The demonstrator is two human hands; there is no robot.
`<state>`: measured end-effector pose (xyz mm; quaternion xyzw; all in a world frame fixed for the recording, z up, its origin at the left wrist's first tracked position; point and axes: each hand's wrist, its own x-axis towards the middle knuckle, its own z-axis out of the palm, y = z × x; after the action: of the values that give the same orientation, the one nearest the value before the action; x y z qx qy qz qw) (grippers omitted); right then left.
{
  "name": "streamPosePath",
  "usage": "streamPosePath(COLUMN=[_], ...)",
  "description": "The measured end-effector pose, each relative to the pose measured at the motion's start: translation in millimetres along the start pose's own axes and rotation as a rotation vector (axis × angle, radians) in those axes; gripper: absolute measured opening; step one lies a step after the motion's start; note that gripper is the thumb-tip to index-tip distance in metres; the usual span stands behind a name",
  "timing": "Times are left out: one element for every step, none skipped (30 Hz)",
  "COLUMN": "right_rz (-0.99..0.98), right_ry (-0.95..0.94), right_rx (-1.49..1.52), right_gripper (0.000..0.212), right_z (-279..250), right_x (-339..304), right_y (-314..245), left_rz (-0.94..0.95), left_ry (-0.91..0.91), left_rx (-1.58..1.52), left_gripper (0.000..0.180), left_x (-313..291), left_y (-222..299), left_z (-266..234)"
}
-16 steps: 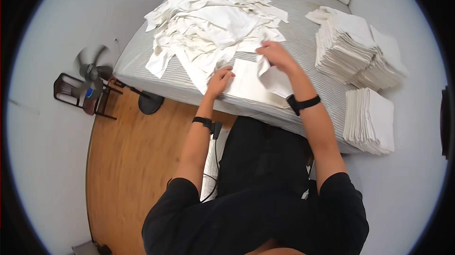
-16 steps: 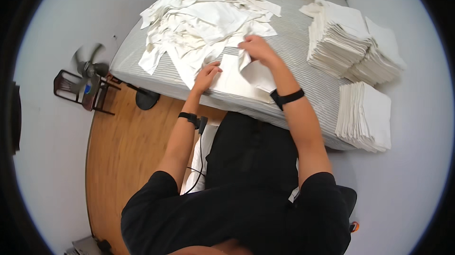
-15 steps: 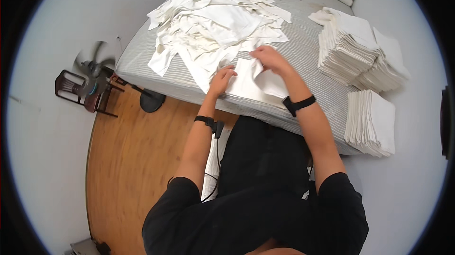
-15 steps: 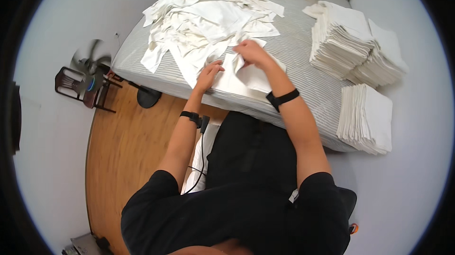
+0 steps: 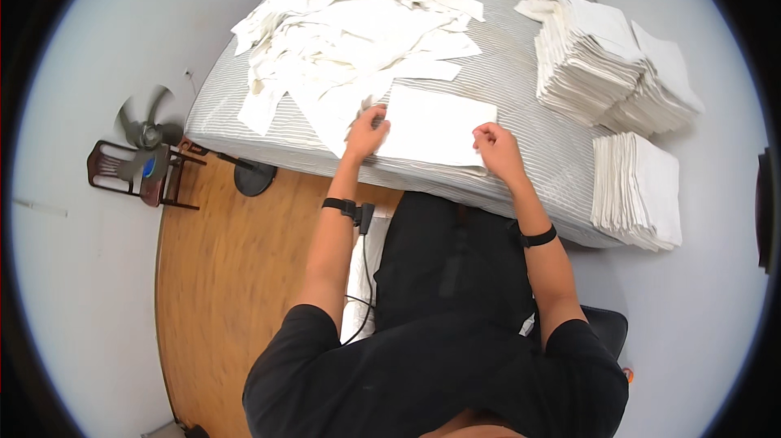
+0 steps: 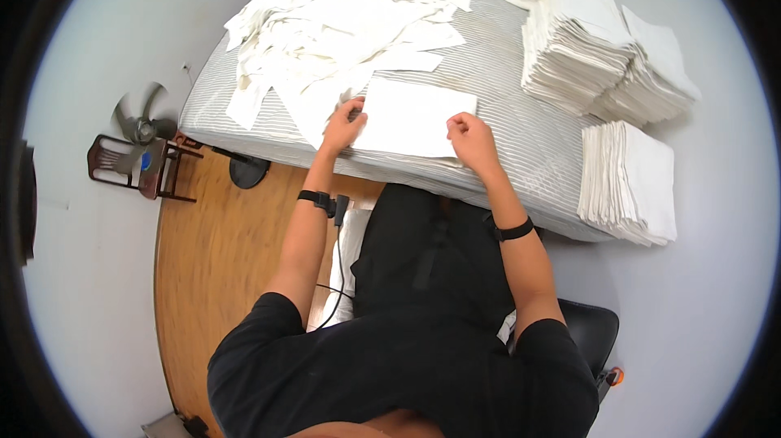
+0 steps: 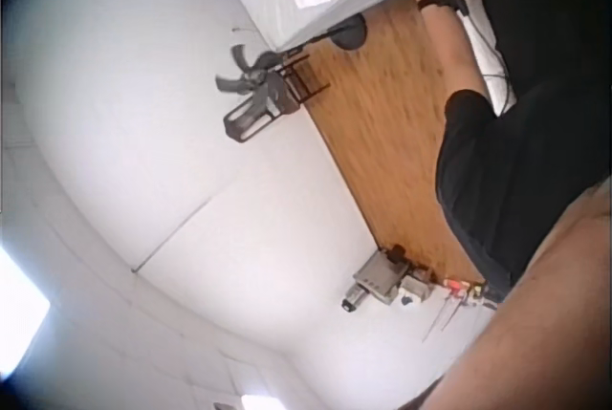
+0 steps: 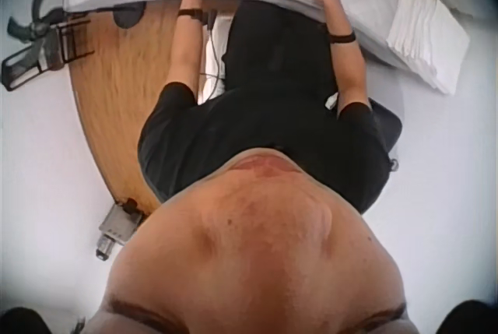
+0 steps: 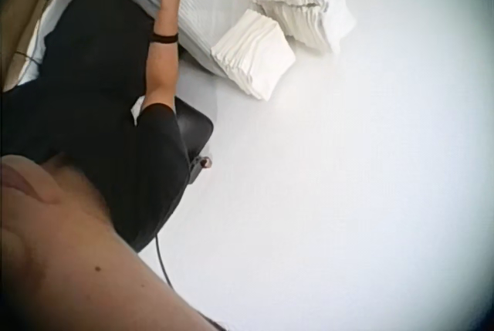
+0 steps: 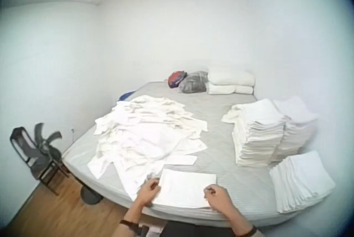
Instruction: Folding a pile of white cloths or linens on a bed and stacking them.
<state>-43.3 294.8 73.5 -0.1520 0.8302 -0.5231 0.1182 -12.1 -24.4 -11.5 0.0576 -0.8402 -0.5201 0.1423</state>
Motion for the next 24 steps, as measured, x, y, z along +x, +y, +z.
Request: streamPosePath(right_rz=[-0.047,-0.099,-0.127,-0.113,-0.233,-0.355,-0.291,-0.287,-0.354,-0.42,-0.417,-0.419,-0.465,-0.503,-0.517,-0.507,-0.536,-0.564,-0.582,-0.581,-0.574,-0.565,-0.563,-0.55], right_ry=[0.126,0.243,0.285,0.295,0.362,0.425,0.265,0.272,0.225,0.176,0.067,0.071,0.08,0.092,0.152,0.16,0.219,0.278,0.315,0.325,0.32,0.314,0.334,0.34], right_rx=[-0.084,-0.163,-0.214,-0.216,-0.258,-0.294,-0.311,-0.306,-0.403,-0.5,-0.507,-0.5,-0.571,-0.646,-0.611,-0.609,-0.593,-0.577,-0.577,-0.57,-0.604,-0.637,-0.641,-0.638], right_gripper=[0.02,0.02,0.023,0.023,0.026,0.029,0.042,0.042,0.049,0.056,0.068,0.068,0.066,0.065,0.06,0.06,0.057,0.054,0.049,0.049,0.047,0.046,0.043,0.043], right_z=[-10.5,-17.2,-24.7,-27.8,-23.0,-15.4,-14.0,-11.8,-9.2,-7.3,-8.8,-4.3,1.8,5.0,10.5,14.7,19.9,24.6,29.1,32.7,30.8,28.3,28.6,25.3], right_x=[0.2,1.3,5.0,7.2,11.5,11.7,8.4,3.7,-2.8,-9.6,-17.9,-25.6,-33.0,-40.5,-43.6,-43.0,-42.1,-41.5,-41.6,-38.0,-35.1,-32.5,-32.2,-32.8], right_y=[5.1,6.8,8.5,10.3,7.0,-1.5,-9.1,-7.4,-5.2,-2.8,4.1,9.3,14.5,18.2,20.8,23.0,20.2,17.3,15.0,15.5,24.1,33.0,36.6,41.8], left_rz=[-0.076,-0.057,-0.075,-0.093,-0.083,-0.083,-0.146,-0.204,-0.2,-0.22,-0.244,-0.242,-0.204,-0.164,-0.158,-0.136,-0.114,-0.108,0.204,0.52,0.424,0.438,0.34,0.241], left_ry=[-0.012,-0.006,-0.041,-0.076,-0.081,-0.086,-0.103,-0.122,-0.128,-0.102,-0.075,-0.075,-0.105,-0.143,-0.153,-0.065,0.029,0.022,0.086,0.152,-0.044,-0.06,-0.119,-0.177], left_rx=[0.101,0.146,0.155,0.164,0.211,0.221,0.194,0.161,0.167,0.202,0.236,0.244,0.376,0.505,0.508,0.606,0.706,0.713,0.748,0.772,0.808,0.8,0.793,0.784], left_gripper=[0.042,0.046,0.046,0.046,0.046,0.046,0.046,0.046,0.046,0.046,0.047,0.047,0.047,0.048,0.048,0.05,0.051,0.051,0.052,0.054,0.056,0.056,0.057,0.058], left_x=[0.4,2.0,5.7,9.6,12.2,14.8,17.0,19.2,20.4,21.9,20.9,22.7,26.8,30.0,33.7,38.2,41.6,43.5,44.1,47.5,42.1,35.4,26.1,20.5], left_y=[2.5,2.2,7.7,13.6,17.1,16.4,16.1,21.6,27.1,32.9,37.5,38.2,39.1,43.3,47.5,52.0,54.4,56.6,59.0,60.7,68.6,70.7,68.1,65.5], left_z=[0.6,-3.0,-2.1,-0.1,-1.0,-2.9,-4.8,-3.5,-0.4,4.3,7.8,7.6,8.0,12.5,17.9,25.1,30.6,39.8,52.0,61.4,79.4,92.5,98.5,102.6])
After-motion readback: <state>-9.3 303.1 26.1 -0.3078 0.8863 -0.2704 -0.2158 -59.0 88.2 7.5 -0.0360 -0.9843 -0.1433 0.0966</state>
